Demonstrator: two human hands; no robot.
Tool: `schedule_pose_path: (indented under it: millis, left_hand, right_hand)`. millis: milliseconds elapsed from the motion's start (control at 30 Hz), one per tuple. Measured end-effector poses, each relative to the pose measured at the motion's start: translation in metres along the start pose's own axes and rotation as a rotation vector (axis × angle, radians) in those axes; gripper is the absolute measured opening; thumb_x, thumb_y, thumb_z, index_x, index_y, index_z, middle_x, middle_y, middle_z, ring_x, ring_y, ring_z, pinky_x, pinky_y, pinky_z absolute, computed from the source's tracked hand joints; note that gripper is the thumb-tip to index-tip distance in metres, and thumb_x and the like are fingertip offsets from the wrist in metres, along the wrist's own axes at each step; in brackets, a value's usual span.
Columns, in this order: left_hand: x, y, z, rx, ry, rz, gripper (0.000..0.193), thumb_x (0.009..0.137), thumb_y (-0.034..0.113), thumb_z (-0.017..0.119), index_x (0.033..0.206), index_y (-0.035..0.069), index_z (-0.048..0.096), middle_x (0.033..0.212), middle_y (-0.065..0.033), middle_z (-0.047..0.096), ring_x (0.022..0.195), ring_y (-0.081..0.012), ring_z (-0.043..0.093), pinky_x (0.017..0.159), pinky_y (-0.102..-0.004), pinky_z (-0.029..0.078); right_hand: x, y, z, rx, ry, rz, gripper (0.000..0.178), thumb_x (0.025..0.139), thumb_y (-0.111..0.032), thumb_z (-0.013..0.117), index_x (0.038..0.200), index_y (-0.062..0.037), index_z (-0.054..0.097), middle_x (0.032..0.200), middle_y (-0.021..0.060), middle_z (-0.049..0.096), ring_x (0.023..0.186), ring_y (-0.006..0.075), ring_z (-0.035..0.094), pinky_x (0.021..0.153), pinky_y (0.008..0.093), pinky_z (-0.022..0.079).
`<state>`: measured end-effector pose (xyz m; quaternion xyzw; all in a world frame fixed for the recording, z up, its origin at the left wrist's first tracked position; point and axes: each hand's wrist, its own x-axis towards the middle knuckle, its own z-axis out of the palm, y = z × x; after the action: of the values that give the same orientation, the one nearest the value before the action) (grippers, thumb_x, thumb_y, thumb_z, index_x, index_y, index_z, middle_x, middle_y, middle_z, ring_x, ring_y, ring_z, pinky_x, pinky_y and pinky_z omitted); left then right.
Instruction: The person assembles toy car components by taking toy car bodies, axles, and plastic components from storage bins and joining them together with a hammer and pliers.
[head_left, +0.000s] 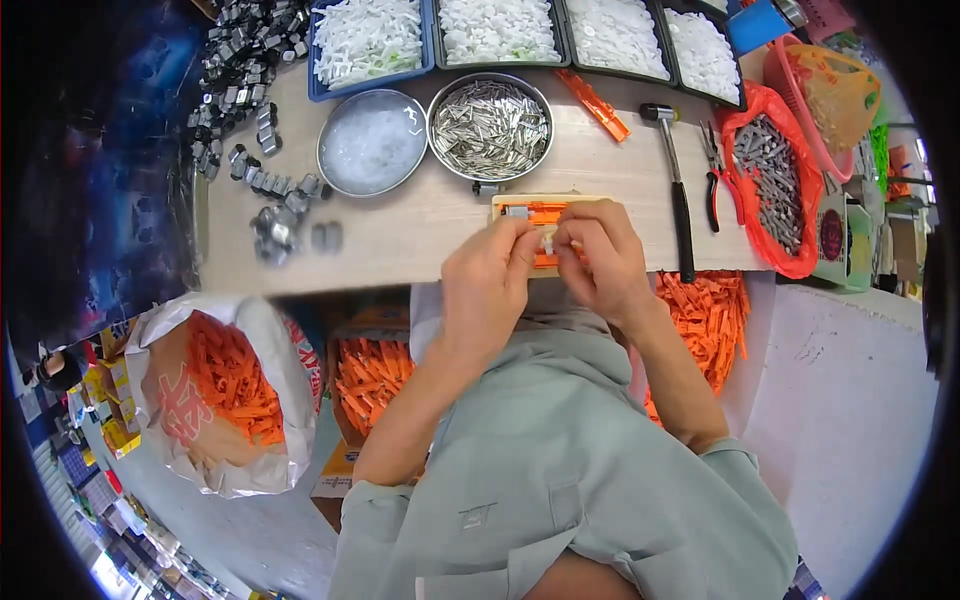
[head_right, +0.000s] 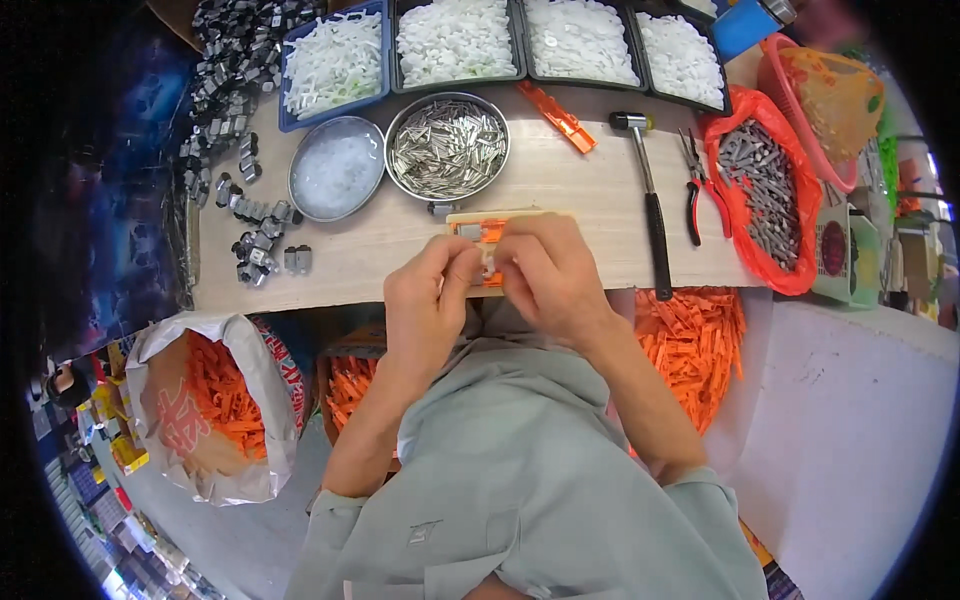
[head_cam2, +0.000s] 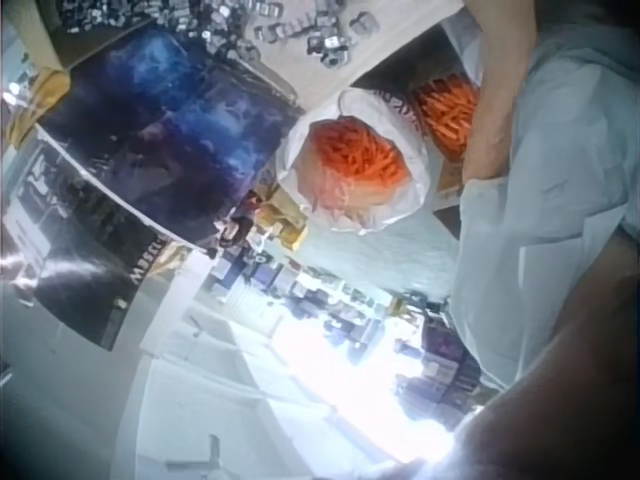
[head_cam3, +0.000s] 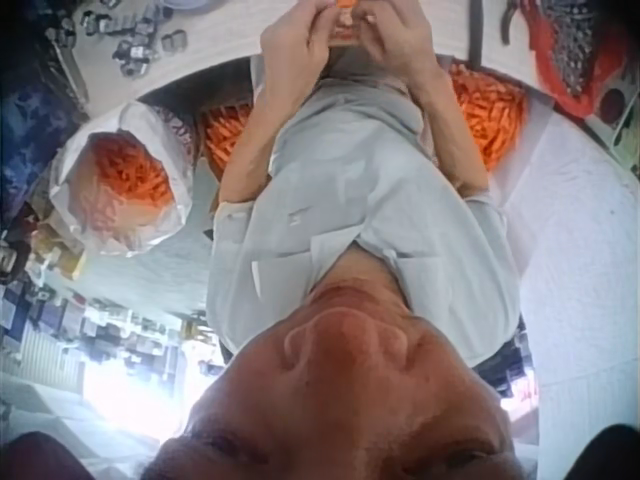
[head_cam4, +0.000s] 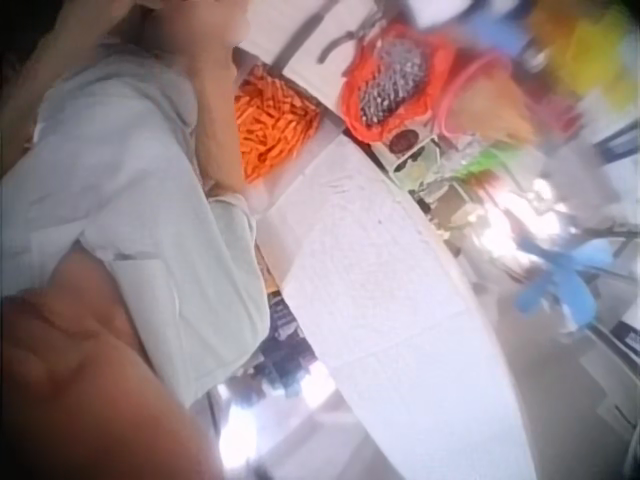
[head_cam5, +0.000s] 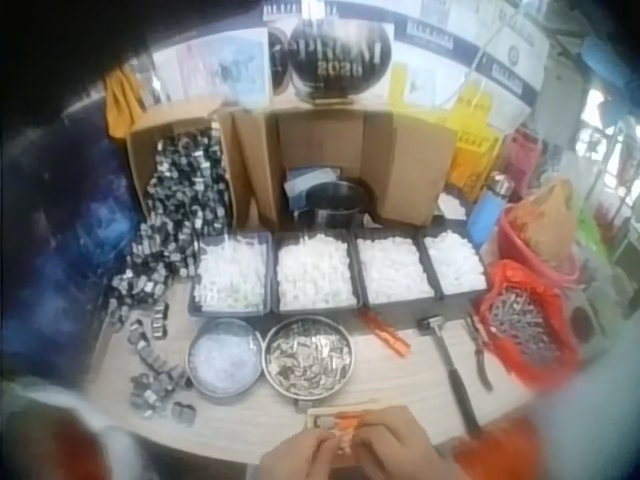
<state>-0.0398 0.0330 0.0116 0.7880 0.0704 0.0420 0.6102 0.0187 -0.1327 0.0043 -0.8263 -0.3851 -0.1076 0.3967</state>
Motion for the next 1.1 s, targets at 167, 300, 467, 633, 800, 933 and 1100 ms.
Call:
schedule_pose_path:
  millis: [167,300,467,633,800,933,1100]
  left_hand:
    - [0.004,-0.027,0.003,0.32,0.196,0.434,0.008,0.084,0.001,0.069,0.091,0.0,0.066,0.095,-0.0129,0.07,0.092,-0.0325,0.066,0.079,-0.0413,0.055]
    - [0.006,-0.041,0.004,0.498,0.121,0.687,0.013,0.079,0.005,0.071,0.091,0.002,0.067,0.105,-0.0112,0.071,0.106,-0.0325,0.064,0.091,-0.0467,0.052]
    - [0.01,-0.046,0.008,0.593,0.057,0.719,0.015,0.079,0.009,0.07,0.092,0.003,0.067,0.113,-0.0095,0.07,0.115,-0.0331,0.061,0.102,-0.0527,0.045]
    - [0.008,-0.044,0.01,0.549,0.02,0.566,0.014,0.082,0.009,0.064,0.095,0.004,0.064,0.119,-0.0089,0.068,0.123,-0.0336,0.055,0.108,-0.0566,0.038]
    - [0.004,-0.042,0.01,0.708,-0.012,0.599,0.012,0.083,0.01,0.061,0.093,0.004,0.062,0.122,-0.0113,0.067,0.124,-0.0345,0.054,0.109,-0.0598,0.035]
    - [0.002,-0.038,0.011,0.728,-0.031,0.601,0.013,0.083,0.01,0.061,0.094,0.004,0.062,0.123,-0.0141,0.066,0.125,-0.0347,0.054,0.11,-0.0601,0.034]
    - [0.0,-0.034,0.007,0.602,-0.014,0.628,0.016,0.082,0.007,0.061,0.097,0.003,0.063,0.117,-0.0146,0.067,0.122,-0.0355,0.055,0.108,-0.0564,0.039]
  right_hand:
    - [0.01,0.024,0.013,-0.175,-0.036,0.022,0.02,0.076,0.007,0.069,0.092,-0.0005,0.06,0.101,0.0139,0.06,0.088,0.0319,0.058,0.075,0.0395,0.05]
    - [0.01,0.031,0.018,-0.161,-0.061,0.011,0.02,0.077,0.006,0.069,0.093,-0.0003,0.06,0.101,0.0141,0.06,0.089,0.0325,0.059,0.076,0.0402,0.051]
    - [0.01,0.032,0.019,-0.117,-0.081,0.044,0.021,0.077,0.006,0.07,0.094,0.0002,0.059,0.1,0.0149,0.059,0.091,0.0328,0.06,0.075,0.0398,0.053]
    - [0.014,0.028,0.014,-0.106,-0.117,0.051,0.018,0.078,0.005,0.069,0.092,0.0006,0.059,0.096,0.0139,0.06,0.087,0.0322,0.061,0.073,0.0387,0.052]
    - [0.058,0.049,0.004,0.048,-0.115,0.131,0.01,0.082,0.003,0.068,0.088,-0.0003,0.061,0.084,0.0112,0.06,0.078,0.0306,0.061,0.067,0.0366,0.049]
    - [0.127,0.099,0.02,-0.218,0.137,0.012,0.007,0.085,-0.001,0.068,0.091,-0.0019,0.065,0.089,0.0105,0.063,0.084,0.0297,0.062,0.073,0.0381,0.051]
    - [0.174,0.13,0.027,-0.562,-0.027,-0.061,0.004,0.086,-0.006,0.066,0.089,-0.0038,0.067,0.1,0.0099,0.063,0.095,0.0301,0.063,0.081,0.0398,0.053]
